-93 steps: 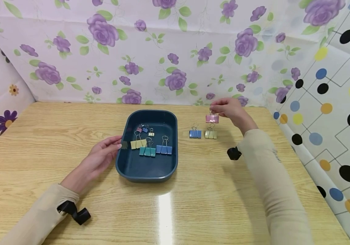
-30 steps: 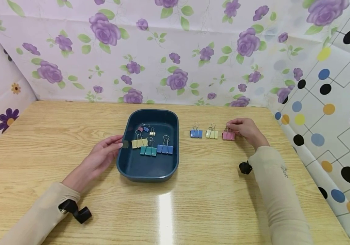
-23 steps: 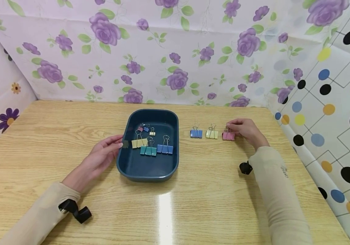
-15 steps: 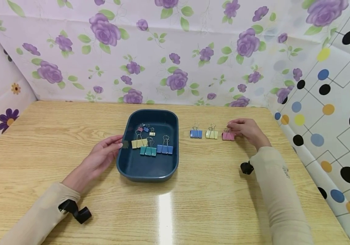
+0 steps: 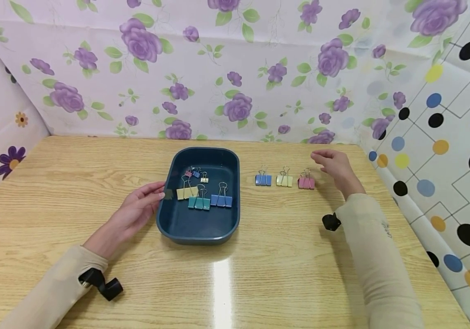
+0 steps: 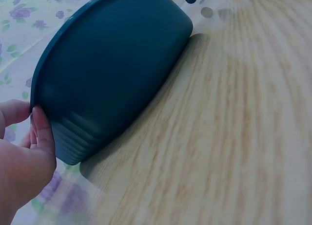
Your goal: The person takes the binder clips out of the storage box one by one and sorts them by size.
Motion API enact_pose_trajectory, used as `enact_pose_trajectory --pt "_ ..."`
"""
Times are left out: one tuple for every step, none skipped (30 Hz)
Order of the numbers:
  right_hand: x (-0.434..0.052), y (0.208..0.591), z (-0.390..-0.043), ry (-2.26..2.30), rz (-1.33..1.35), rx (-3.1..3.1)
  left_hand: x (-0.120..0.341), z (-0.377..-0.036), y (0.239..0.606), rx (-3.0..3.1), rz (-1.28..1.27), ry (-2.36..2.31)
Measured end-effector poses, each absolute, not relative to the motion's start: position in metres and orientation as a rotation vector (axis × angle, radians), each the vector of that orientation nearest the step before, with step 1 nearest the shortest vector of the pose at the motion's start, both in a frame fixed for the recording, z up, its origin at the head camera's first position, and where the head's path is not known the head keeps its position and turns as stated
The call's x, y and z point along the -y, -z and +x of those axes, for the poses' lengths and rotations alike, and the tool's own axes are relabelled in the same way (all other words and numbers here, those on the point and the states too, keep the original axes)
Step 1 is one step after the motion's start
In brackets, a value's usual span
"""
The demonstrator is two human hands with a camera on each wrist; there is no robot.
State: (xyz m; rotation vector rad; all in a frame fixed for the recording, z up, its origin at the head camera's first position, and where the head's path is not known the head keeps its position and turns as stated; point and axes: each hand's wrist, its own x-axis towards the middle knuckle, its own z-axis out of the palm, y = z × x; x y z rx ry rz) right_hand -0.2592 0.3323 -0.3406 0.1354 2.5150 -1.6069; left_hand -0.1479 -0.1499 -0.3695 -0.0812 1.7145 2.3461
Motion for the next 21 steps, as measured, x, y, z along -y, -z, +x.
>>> enact_pose_trajectory --pt "-0.330 0.338 -0.259 1.609 0.142 -2.535 0.150 -0.148 0.369 -1.714 -0.081 -2.346" --pt "-0.326 0.336 -0.259 1.616 0.152 -2.553 0.150 -0.148 0.370 -1.713 -0.079 -2.347" --pt "-0.323 0.333 -0.259 1.628 0.162 -2.570 0.150 -0.148 0.370 -1.712 -0.079 -2.348" --pt "-0.319 0.331 -0.259 1.639 0.173 -2.588 0.150 -0.148 0.370 -1.712 -0.080 -2.349" --pt "-0.315 0.328 -0.259 1.654 0.183 -2.602 0.150 -0.148 0.370 -1.711 -0.081 -2.350" --pt "-0.310 0.325 -0.259 1.661 0.188 -2.616 0.151 -0.148 0.370 -1.711 -0.081 -2.351" --pt "-0.306 0.323 -0.259 1.669 0.193 -2.628 0.151 -0.148 0.370 -1.712 -0.082 -2.350" --pt "-0.301 0.320 -0.259 1.673 0.192 -2.643 0.151 -0.148 0.370 -1.712 -0.083 -2.350" --pt "-0.297 0.318 -0.258 1.670 0.188 -2.657 0.151 -0.148 0.371 -1.712 -0.084 -2.350" --pt "-0.293 0.316 -0.258 1.659 0.181 -2.667 0.151 -0.148 0.371 -1.713 -0.084 -2.348" --pt "-0.288 0.314 -0.257 1.646 0.168 -2.671 0.151 -0.148 0.371 -1.713 -0.086 -2.348" --pt "-0.284 0.311 -0.256 1.625 0.152 -2.676 0.150 -0.148 0.371 -1.714 -0.086 -2.347" --pt "-0.280 0.309 -0.254 1.606 0.137 -2.678 0.150 -0.148 0.371 -1.714 -0.086 -2.347" --pt "-0.276 0.307 -0.252 1.587 0.116 -2.677 0.150 -0.148 0.371 -1.714 -0.086 -2.347" --pt "-0.271 0.305 -0.250 1.574 0.099 -2.668 0.150 -0.149 0.371 -1.714 -0.086 -2.347" --pt "-0.267 0.303 -0.249 1.562 0.077 -2.657 0.150 -0.149 0.371 -1.713 -0.086 -2.347" --pt "-0.262 0.301 -0.247 1.549 0.056 -2.649 0.150 -0.149 0.371 -1.712 -0.083 -2.348" --pt "-0.257 0.299 -0.245 1.543 0.031 -2.639 0.150 -0.149 0.371 -1.711 -0.082 -2.348" --pt "-0.252 0.297 -0.243 1.538 0.010 -2.631 0.150 -0.149 0.371 -1.710 -0.080 -2.350" --pt "-0.247 0.296 -0.241 1.534 -0.012 -2.623 0.150 -0.149 0.371 -1.708 -0.077 -2.352" --pt "-0.243 0.295 -0.239 1.535 -0.034 -2.610 0.150 -0.149 0.371 -1.707 -0.077 -2.353"
